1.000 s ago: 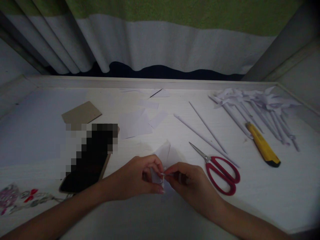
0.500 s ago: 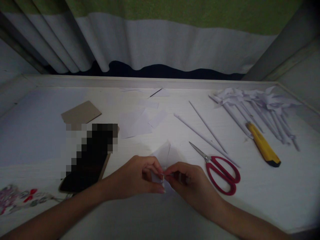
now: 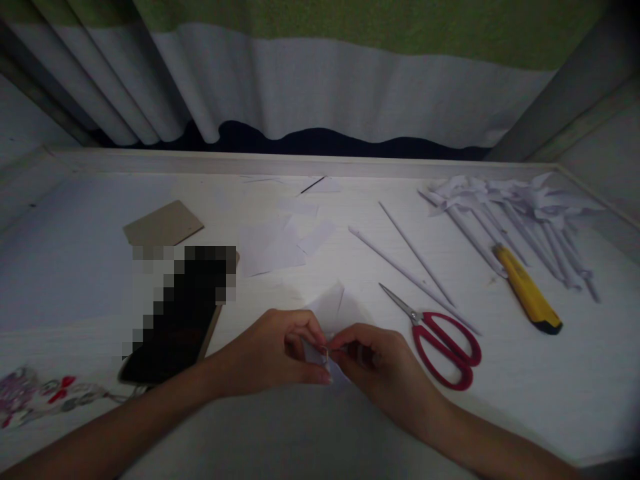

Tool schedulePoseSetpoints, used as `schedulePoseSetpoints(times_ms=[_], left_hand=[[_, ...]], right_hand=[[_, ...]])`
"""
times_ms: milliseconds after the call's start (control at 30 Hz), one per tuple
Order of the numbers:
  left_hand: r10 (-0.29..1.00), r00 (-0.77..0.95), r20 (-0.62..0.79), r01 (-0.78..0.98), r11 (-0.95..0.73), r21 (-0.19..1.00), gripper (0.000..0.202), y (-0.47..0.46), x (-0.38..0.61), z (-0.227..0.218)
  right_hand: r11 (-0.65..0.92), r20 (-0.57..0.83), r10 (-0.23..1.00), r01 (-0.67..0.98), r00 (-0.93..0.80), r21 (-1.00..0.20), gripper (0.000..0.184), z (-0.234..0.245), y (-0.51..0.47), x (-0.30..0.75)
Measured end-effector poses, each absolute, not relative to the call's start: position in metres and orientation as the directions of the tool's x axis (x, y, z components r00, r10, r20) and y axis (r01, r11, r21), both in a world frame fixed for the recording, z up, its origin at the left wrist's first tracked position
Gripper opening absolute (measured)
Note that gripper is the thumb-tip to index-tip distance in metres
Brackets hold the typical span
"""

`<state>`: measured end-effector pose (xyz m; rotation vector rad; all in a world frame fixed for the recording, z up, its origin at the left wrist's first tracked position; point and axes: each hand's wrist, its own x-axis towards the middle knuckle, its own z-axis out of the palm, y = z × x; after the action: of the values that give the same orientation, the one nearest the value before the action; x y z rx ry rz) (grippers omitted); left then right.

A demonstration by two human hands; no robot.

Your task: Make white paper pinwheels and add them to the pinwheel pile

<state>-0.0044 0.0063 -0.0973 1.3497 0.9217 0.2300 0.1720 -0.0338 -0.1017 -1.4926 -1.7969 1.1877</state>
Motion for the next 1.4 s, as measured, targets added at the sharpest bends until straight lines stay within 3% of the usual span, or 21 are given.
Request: schedulePoseSetpoints(times_ms=[467, 1400], left_hand=[[0.614, 0.649, -0.449, 0.425, 0.197, 0.883, 0.032, 0.0062, -0.0066, -0.0988], [0.629, 0.639, -0.442, 0.392, 0.228, 0.891, 0.026, 0.0050, -0.0047, -0.0996]], right_hand=[[0.006, -0.162, 0.953, 0.552, -0.256, -0.834, 0.013, -0.1026, -0.0332, 0.1726], [-0.021, -0.184, 0.944, 0.509, -0.273, -0.861, 0.017, -0.1076, -0.0346, 0.1715]])
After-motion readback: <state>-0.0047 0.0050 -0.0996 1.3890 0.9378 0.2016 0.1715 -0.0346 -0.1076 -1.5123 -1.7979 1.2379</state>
